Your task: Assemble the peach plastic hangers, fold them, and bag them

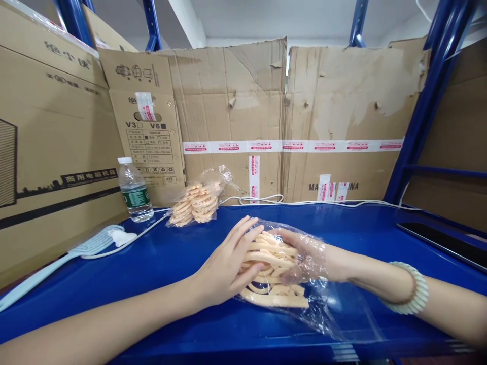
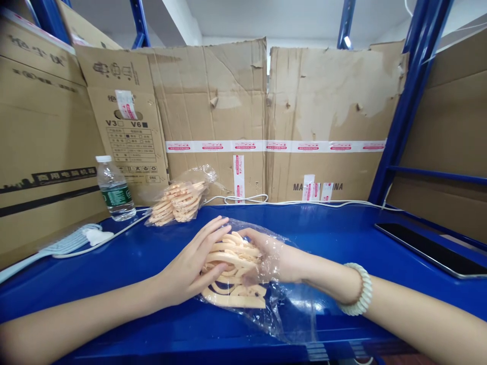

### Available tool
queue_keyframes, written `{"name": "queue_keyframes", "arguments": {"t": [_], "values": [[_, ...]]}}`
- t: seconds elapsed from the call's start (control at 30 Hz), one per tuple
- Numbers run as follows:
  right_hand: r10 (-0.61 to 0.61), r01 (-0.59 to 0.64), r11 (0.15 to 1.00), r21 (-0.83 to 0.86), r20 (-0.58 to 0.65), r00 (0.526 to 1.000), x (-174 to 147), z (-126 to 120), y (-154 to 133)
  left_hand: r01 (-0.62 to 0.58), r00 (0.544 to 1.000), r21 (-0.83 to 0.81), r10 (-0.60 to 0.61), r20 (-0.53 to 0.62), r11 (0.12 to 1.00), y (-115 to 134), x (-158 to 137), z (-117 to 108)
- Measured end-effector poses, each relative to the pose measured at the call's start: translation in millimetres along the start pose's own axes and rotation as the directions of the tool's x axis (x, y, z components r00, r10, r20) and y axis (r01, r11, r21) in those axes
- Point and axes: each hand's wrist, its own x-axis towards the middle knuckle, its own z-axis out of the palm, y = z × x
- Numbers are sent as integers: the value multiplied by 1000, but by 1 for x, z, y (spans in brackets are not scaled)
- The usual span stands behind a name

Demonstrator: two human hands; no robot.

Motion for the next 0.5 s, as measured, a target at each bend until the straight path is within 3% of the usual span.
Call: {"name": "queue_keyframes", "arguments": {"t": [0.17, 0.27, 0.37, 0.43, 0.5], "values": [[102, -95, 957, 275, -9, 995, 3, 0, 1, 145, 988, -180, -152, -26, 973, -3, 2, 1], [132, -123, 918, 377, 2, 991, 5, -4, 4, 258, 957, -436, -290, -7, 862, -7, 4, 5], [131, -120, 898, 422, 4, 991, 6, -8, 4, 398, 875, -691, -476, 88, 604, -12, 9, 9], [123, -121, 888, 443, 24, 992, 5, -9, 1, 462, 789, -812, -583, 193, 356, -13, 13, 8], [120, -126, 882, 455, 43, 992, 4, -10, -2, 483, 736, -867, -592, 328, 121, -12, 17, 5]]}}
